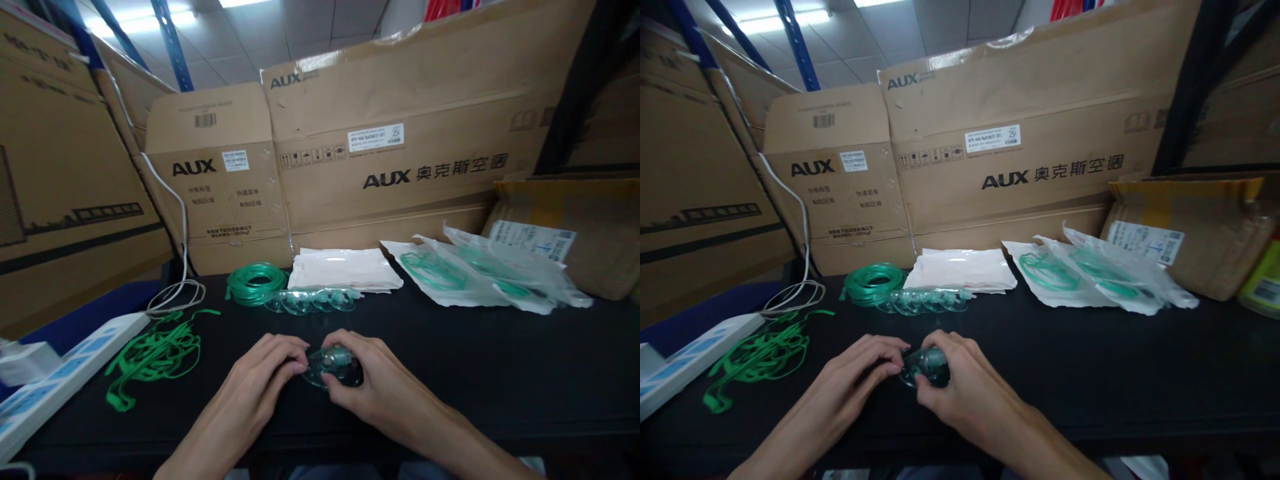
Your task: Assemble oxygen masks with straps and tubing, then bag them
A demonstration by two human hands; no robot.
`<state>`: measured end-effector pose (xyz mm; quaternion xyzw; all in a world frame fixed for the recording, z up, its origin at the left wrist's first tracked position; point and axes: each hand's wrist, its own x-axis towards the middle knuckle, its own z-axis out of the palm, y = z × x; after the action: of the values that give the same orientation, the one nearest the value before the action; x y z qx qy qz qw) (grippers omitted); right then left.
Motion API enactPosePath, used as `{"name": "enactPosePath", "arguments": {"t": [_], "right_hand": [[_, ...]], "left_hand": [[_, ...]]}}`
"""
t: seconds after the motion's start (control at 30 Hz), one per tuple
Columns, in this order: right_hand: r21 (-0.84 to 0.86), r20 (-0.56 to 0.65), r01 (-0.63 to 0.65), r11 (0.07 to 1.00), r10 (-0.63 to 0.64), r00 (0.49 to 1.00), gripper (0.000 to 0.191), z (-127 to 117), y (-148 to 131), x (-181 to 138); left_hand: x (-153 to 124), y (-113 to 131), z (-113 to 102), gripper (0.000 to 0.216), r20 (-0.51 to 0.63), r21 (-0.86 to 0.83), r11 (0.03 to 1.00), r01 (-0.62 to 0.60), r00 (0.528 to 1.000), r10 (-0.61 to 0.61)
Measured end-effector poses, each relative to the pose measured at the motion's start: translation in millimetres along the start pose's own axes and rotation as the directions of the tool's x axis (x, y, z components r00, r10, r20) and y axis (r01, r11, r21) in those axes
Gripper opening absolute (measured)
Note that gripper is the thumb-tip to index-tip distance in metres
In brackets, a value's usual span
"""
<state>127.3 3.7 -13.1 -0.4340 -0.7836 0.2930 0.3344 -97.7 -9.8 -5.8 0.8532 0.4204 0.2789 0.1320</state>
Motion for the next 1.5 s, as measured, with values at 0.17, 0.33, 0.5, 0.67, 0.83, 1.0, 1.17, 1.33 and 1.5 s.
{"name": "enactPosePath", "arguments": {"t": [0.17,0.33,0.5,0.67,0.83,1.0,1.17,1.33,1.5], "right_hand": [[0.072,0.0,0.024,0.997,-0.024,1.0,0.02,1.2,-1.5,0.7],[0.127,0.009,0.036,0.991,-0.037,0.999,0.016,-1.4,-0.9,0.5],[0.147,0.019,0.035,0.989,-0.038,0.999,0.017,-2.2,-3.7,0.4],[0.125,0.01,0.021,0.992,-0.022,1.0,0.015,-3.4,-7.2,-1.2],[0.127,0.018,0.025,0.992,-0.028,0.999,0.014,-2.4,-8.5,-1.6],[0.121,0.021,0.057,0.991,-0.06,0.998,0.013,-2.2,-6.7,-1.3],[0.119,0.014,0.056,0.991,-0.058,0.998,0.013,-2.6,-6.7,-1.3],[0.097,0.025,0.045,0.994,-0.048,0.999,0.016,-3.2,-7.5,-2.1],[0.12,0.037,0.054,0.991,-0.059,0.998,0.015,-3.9,-7.0,-2.6]], "left_hand": [[0.0,1.9,4.6,0.009,0.002,-0.113,0.991,0.075,0.997,-0.075],[-0.7,3.4,5.1,0.009,0.005,-0.184,0.975,0.122,0.992,-0.124],[-2.2,0.3,1.5,0.011,-0.016,-0.216,0.975,0.059,0.998,-0.064],[-6.0,-2.9,-4.8,0.016,-0.028,-0.163,0.984,0.07,0.997,-0.075],[-7.0,1.0,-3.3,0.017,-0.006,-0.121,0.992,0.041,0.999,-0.042],[-3.6,5.8,2.0,0.017,-0.029,-0.136,0.99,0.024,0.999,-0.028],[-2.6,6.5,5.2,0.012,-0.042,-0.151,0.988,0.016,0.999,-0.022],[-2.3,6.2,9.8,0.008,-0.06,-0.195,0.98,0.04,0.997,-0.053],[-1.4,5.8,12.2,0.007,-0.071,-0.222,0.966,0.132,0.986,-0.151]]}}
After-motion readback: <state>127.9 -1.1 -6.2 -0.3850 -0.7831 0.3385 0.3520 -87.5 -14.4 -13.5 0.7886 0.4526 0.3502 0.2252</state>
